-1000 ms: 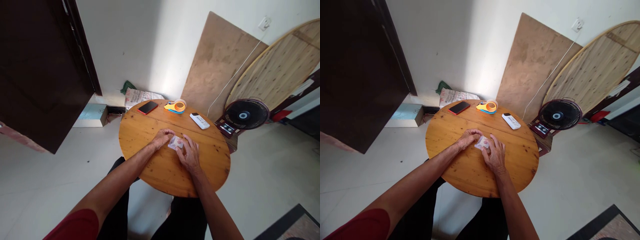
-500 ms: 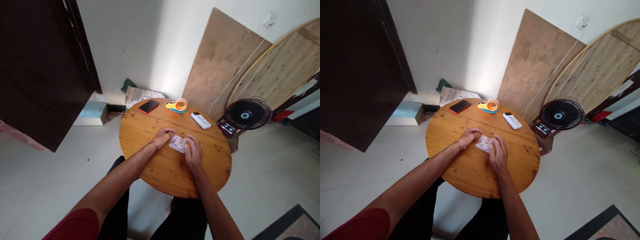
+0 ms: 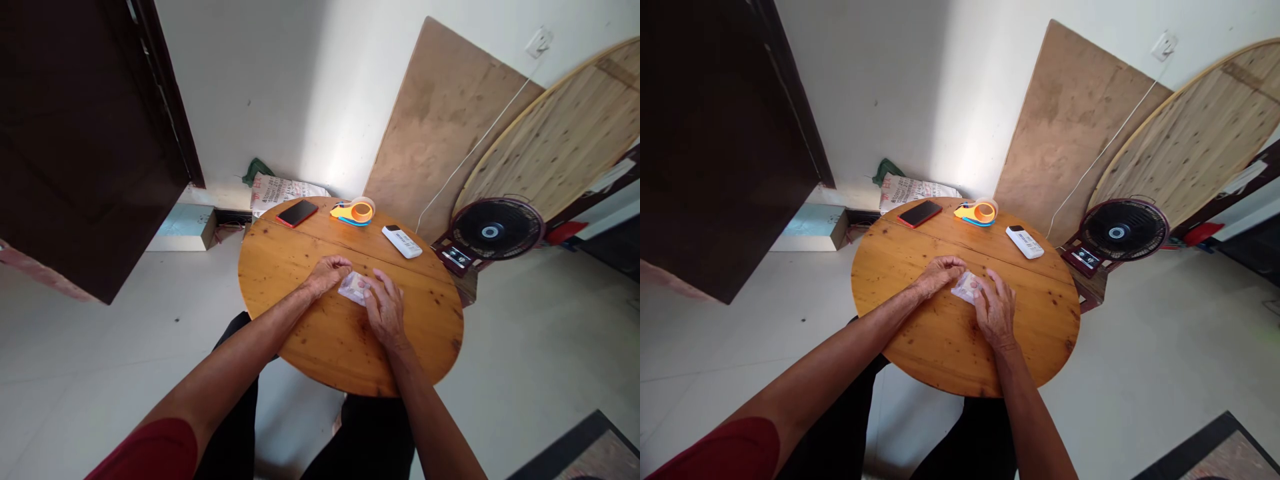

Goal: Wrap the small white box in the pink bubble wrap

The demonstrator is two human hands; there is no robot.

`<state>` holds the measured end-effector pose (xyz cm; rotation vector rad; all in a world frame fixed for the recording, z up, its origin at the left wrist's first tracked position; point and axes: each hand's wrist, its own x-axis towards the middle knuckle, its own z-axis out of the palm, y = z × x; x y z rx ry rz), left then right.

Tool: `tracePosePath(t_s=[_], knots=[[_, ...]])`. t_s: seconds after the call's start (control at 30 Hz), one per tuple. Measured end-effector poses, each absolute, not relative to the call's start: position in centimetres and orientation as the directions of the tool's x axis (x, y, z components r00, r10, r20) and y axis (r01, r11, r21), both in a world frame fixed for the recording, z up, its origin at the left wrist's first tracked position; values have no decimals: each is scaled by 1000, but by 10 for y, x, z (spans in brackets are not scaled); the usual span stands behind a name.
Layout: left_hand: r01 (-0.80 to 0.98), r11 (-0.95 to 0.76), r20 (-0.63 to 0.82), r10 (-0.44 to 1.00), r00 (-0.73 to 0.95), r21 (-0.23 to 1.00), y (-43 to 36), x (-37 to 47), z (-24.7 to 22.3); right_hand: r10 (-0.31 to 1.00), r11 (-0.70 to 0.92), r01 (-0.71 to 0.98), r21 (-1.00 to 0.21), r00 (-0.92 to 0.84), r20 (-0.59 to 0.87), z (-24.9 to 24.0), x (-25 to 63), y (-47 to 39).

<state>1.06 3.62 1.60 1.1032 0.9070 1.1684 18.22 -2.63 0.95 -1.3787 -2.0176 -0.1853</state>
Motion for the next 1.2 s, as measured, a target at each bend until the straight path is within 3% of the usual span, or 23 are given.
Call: tracePosePath(t_s=[0.5, 0.6, 0.83, 1.2], knots=[[-227, 40, 25, 961, 274, 973, 42, 15, 0, 769, 451, 885, -120, -317, 555, 12, 177, -29], [-223, 35, 32, 957, 289, 974, 41, 15, 1, 759, 471, 867, -162, -304, 576, 12, 179, -29], [-235, 34, 20, 974, 225, 971, 40, 14, 7, 757, 440, 807, -394, -97, 646, 5, 187, -22], [-212, 64, -21, 980, 199, 975, 37, 12, 14, 763, 456, 743, -490, -43, 645, 2, 188, -19]])
